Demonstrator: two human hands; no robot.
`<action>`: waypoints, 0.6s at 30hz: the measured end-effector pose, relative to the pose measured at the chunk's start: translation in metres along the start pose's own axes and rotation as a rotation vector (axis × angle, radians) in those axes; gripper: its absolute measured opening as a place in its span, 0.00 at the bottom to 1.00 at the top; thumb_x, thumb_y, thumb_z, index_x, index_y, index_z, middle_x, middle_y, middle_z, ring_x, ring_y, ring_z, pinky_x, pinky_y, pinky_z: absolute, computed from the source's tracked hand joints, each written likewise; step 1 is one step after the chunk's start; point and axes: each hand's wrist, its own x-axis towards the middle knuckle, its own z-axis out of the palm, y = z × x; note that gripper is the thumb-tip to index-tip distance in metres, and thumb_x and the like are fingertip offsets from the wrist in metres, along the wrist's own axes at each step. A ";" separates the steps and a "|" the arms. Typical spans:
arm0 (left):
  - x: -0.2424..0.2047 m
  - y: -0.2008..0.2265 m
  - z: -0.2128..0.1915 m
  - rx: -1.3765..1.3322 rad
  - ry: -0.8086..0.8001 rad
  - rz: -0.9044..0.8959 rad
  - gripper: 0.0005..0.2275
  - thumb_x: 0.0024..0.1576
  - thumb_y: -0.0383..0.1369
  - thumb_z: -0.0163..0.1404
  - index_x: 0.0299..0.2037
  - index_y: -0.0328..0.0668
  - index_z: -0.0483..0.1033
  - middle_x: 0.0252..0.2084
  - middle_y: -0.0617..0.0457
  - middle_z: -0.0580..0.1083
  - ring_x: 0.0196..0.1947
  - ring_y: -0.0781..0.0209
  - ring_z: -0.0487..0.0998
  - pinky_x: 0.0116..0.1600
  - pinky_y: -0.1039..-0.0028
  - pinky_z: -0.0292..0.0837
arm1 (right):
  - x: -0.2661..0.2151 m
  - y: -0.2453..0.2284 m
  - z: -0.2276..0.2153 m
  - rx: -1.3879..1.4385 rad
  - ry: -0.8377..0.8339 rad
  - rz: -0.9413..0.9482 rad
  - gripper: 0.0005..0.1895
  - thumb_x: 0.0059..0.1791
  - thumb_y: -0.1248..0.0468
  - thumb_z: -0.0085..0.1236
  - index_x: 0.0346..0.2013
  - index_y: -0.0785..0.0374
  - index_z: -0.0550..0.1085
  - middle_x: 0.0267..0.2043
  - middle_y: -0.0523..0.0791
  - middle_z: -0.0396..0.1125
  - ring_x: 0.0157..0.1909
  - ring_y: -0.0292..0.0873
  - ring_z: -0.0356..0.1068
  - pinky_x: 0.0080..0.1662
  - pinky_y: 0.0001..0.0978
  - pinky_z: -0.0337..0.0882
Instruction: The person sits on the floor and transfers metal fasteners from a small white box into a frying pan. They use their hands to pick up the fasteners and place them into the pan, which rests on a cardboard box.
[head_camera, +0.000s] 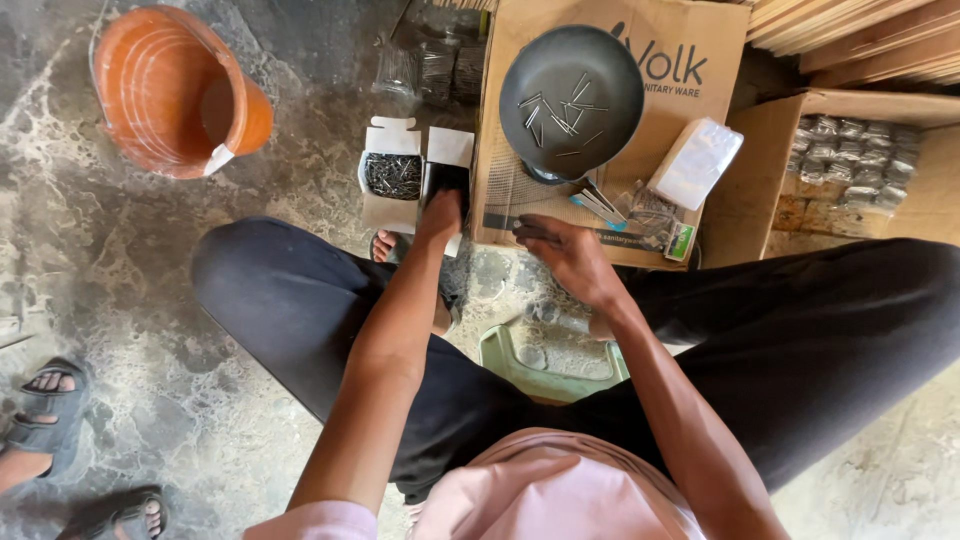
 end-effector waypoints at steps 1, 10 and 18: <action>0.011 -0.006 0.008 -0.001 -0.005 0.000 0.12 0.55 0.22 0.34 0.44 0.28 0.69 0.48 0.33 0.67 0.52 0.40 0.68 0.53 0.59 0.67 | -0.001 -0.002 0.000 0.000 0.001 0.005 0.18 0.44 0.69 0.53 0.49 0.65 0.69 0.43 0.52 0.69 0.48 0.44 0.68 0.49 0.38 0.69; -0.006 0.014 -0.006 0.087 0.025 0.064 0.12 0.53 0.21 0.35 0.40 0.33 0.73 0.40 0.37 0.72 0.45 0.42 0.73 0.47 0.62 0.71 | -0.005 -0.016 -0.002 0.054 -0.067 0.020 0.16 0.44 0.73 0.49 0.48 0.71 0.68 0.42 0.56 0.69 0.47 0.49 0.68 0.48 0.42 0.69; 0.034 -0.011 0.034 0.071 0.092 0.054 0.09 0.52 0.19 0.38 0.35 0.32 0.74 0.34 0.37 0.74 0.38 0.42 0.76 0.40 0.62 0.73 | -0.003 -0.023 -0.004 0.040 -0.086 0.082 0.16 0.46 0.73 0.46 0.49 0.72 0.67 0.44 0.58 0.67 0.46 0.53 0.69 0.49 0.42 0.70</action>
